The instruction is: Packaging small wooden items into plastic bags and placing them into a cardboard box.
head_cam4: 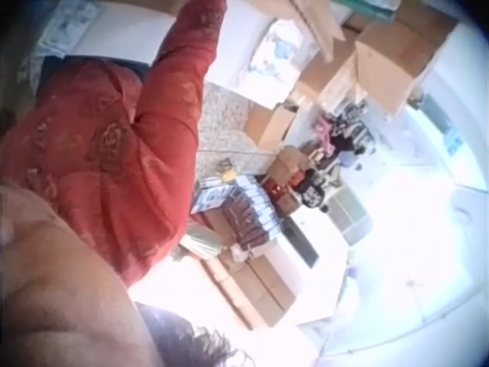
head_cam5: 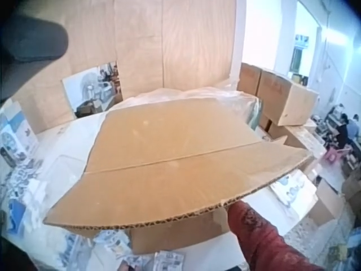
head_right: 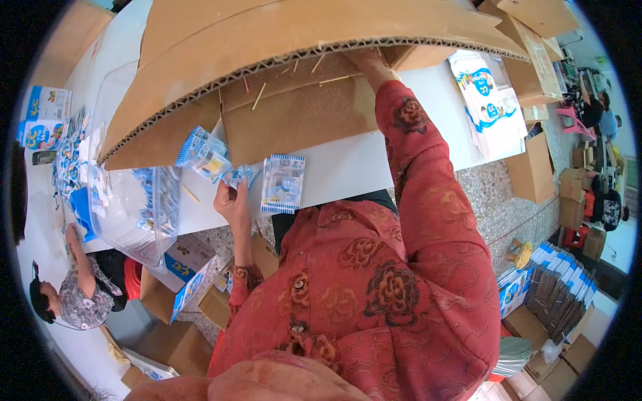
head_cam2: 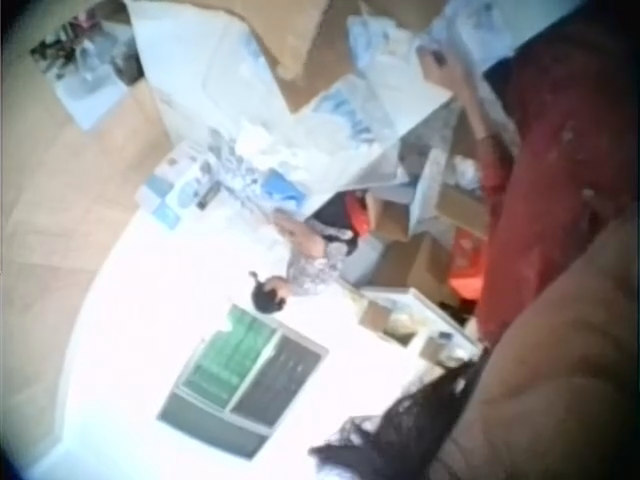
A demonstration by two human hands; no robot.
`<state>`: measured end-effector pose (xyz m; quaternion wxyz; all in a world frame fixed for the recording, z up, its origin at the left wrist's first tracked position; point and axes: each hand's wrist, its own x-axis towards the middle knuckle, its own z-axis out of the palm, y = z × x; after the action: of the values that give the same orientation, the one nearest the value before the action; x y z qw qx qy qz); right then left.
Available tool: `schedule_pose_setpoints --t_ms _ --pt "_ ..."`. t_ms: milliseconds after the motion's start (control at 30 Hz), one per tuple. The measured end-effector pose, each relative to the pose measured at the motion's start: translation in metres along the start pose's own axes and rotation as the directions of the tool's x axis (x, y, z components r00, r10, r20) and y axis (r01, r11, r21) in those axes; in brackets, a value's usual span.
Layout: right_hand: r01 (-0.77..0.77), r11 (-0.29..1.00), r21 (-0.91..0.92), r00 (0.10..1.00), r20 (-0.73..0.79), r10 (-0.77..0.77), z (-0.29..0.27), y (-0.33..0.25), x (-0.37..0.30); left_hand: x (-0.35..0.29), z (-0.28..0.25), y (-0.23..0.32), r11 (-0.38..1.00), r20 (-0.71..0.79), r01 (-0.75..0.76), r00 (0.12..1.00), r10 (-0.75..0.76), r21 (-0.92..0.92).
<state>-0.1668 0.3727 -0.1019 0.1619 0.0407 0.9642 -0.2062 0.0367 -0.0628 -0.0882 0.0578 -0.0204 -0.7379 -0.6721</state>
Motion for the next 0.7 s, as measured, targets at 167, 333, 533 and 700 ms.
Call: schedule_pose_setpoints --t_ms 167,333,533,700 --pt "-0.003 1.0 0.018 0.997 0.076 0.001 0.029 -0.02 -0.057 -0.002 -0.005 -0.004 0.998 -0.035 -0.045 0.998 0.047 0.052" --pt "-0.077 0.996 0.035 0.99 0.117 0.072 -0.012 0.017 0.008 0.003 0.006 0.002 0.997 0.011 -0.054 0.999 0.054 0.054" --pt "-0.06 0.997 0.038 0.974 0.22 0.05 -0.024 0.063 0.038 0.0 -0.003 -0.001 0.998 -0.033 -0.017 0.999 0.019 0.067" --pt "-0.038 0.992 0.117 0.979 0.202 0.014 -0.026 0.067 0.05 -0.001 -0.003 0.002 0.997 -0.039 -0.051 0.998 0.053 0.061"
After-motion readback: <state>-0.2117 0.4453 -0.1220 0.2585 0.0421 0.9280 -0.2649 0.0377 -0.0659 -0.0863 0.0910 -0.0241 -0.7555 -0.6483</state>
